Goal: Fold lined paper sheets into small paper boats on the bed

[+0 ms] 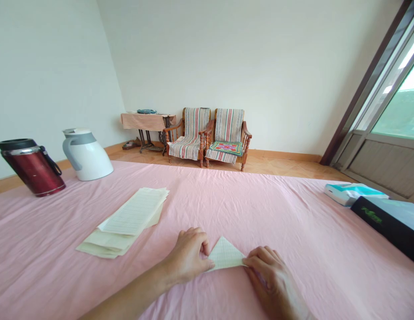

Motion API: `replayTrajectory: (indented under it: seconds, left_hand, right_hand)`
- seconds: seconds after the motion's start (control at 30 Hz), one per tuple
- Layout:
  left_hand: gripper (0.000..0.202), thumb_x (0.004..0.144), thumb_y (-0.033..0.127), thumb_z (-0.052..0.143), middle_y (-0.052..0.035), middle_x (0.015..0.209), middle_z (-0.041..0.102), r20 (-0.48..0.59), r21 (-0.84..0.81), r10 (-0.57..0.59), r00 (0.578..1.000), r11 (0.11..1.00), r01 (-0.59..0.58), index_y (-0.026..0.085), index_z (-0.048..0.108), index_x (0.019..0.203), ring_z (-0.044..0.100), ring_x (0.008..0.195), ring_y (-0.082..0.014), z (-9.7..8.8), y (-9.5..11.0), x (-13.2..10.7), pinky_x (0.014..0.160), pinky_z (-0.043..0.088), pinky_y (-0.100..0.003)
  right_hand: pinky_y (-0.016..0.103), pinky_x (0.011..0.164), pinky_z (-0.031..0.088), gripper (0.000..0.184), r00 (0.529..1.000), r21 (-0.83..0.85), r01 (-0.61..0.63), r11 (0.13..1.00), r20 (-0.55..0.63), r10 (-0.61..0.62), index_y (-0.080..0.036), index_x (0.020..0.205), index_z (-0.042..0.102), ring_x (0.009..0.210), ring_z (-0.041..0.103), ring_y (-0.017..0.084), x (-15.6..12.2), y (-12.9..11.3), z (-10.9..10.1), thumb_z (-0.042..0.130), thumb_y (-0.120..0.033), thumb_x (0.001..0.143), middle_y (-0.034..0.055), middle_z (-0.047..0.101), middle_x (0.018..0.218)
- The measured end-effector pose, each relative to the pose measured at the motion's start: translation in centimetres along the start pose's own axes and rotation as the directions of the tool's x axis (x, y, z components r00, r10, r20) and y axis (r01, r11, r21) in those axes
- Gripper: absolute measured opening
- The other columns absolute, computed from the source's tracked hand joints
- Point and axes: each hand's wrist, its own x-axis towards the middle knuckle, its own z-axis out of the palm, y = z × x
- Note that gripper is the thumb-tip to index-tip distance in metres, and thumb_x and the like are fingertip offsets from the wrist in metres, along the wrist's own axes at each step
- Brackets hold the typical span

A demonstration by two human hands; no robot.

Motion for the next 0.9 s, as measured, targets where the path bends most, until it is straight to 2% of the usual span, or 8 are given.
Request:
replayTrajectory:
  seconds: [0.27, 0.37, 0.5, 0.67, 0.77, 0.9]
  left_hand:
    - [0.029, 0.055, 0.025, 0.074, 0.0035, 0.075, 0.059, 0.016, -0.010, -0.020, 1.000, 1.000, 0.020, 0.020, 0.057, 0.077, 0.054, 0.080, -0.0190, -0.2, 0.7, 0.1, 0.073, 0.033, -0.028]
    - [0.021, 0.057, 0.019, 0.069, 0.0035, 0.075, 0.059, 0.013, -0.031, -0.006, 1.000, 1.000, 0.007, 0.019, 0.055, 0.072, 0.054, 0.080, -0.0182, 0.1, 0.9, 0.4, 0.072, 0.034, -0.027]
    - [0.009, 0.061, 0.011, 0.058, 0.0043, 0.067, 0.058, 0.022, -0.090, 0.018, 1.000, 0.996, -0.016, 0.018, 0.053, 0.065, 0.054, 0.069, -0.0145, 0.8, 0.8, 1.3, 0.063, 0.034, -0.023]
    - [0.006, 0.065, 0.011, 0.057, 0.0036, 0.064, 0.058, 0.029, -0.184, 0.053, 0.998, 0.982, -0.047, 0.017, 0.055, 0.067, 0.054, 0.062, -0.0126, 1.3, 0.2, 3.1, 0.055, 0.036, -0.021]
    - [0.003, 0.072, 0.015, 0.056, 0.0017, 0.071, 0.060, -0.025, -0.219, 0.074, 0.997, 0.973, -0.077, 0.017, 0.057, 0.074, 0.057, 0.068, -0.0132, 0.8, -0.1, 3.0, 0.060, 0.040, -0.020]
    - [0.009, 0.082, 0.021, 0.049, -0.0009, 0.079, 0.061, -0.142, -0.204, 0.052, 0.989, 0.976, -0.080, 0.017, 0.056, 0.080, 0.056, 0.075, -0.0146, -0.1, -0.5, 1.1, 0.067, 0.041, -0.023]
  right_hand:
    - [0.032, 0.064, 0.038, 0.023, 0.999, -0.025, 0.024, 0.999, -0.028, -0.025, -0.020, 0.076, 0.059, 0.073, 0.053, 0.019, -0.4, -0.1, 0.3, 0.043, -0.007, 0.086, 0.0046, 0.058, 0.077]
    - [0.032, 0.065, 0.038, 0.023, 1.000, -0.033, 0.007, 0.999, -0.029, -0.008, -0.020, 0.077, 0.058, 0.074, 0.053, 0.020, -0.6, 0.0, 0.7, 0.042, -0.008, 0.087, 0.0048, 0.058, 0.078]
    - [0.033, 0.066, 0.038, 0.024, 1.000, -0.066, 0.002, 0.998, -0.030, -0.004, -0.020, 0.077, 0.058, 0.074, 0.053, 0.020, -0.6, -0.1, 0.8, 0.041, -0.009, 0.088, 0.0048, 0.058, 0.078]
    - [0.033, 0.066, 0.040, 0.019, 0.999, -0.102, 0.027, 0.994, 0.028, -0.025, -0.021, 0.078, 0.058, 0.076, 0.055, 0.020, -0.3, -0.2, 0.2, 0.045, -0.012, 0.089, 0.0047, 0.060, 0.081]
    - [0.033, 0.066, 0.041, 0.015, 0.999, -0.099, 0.037, 0.994, 0.034, -0.034, -0.021, 0.080, 0.059, 0.076, 0.056, 0.021, -0.3, -0.5, -0.2, 0.047, -0.017, 0.089, 0.0053, 0.060, 0.082]
    - [0.034, 0.067, 0.041, 0.019, 0.998, -0.031, 0.052, 0.998, 0.026, -0.052, -0.021, 0.083, 0.060, 0.075, 0.056, 0.021, -0.1, -1.2, -0.9, 0.044, -0.024, 0.092, 0.0054, 0.060, 0.081]
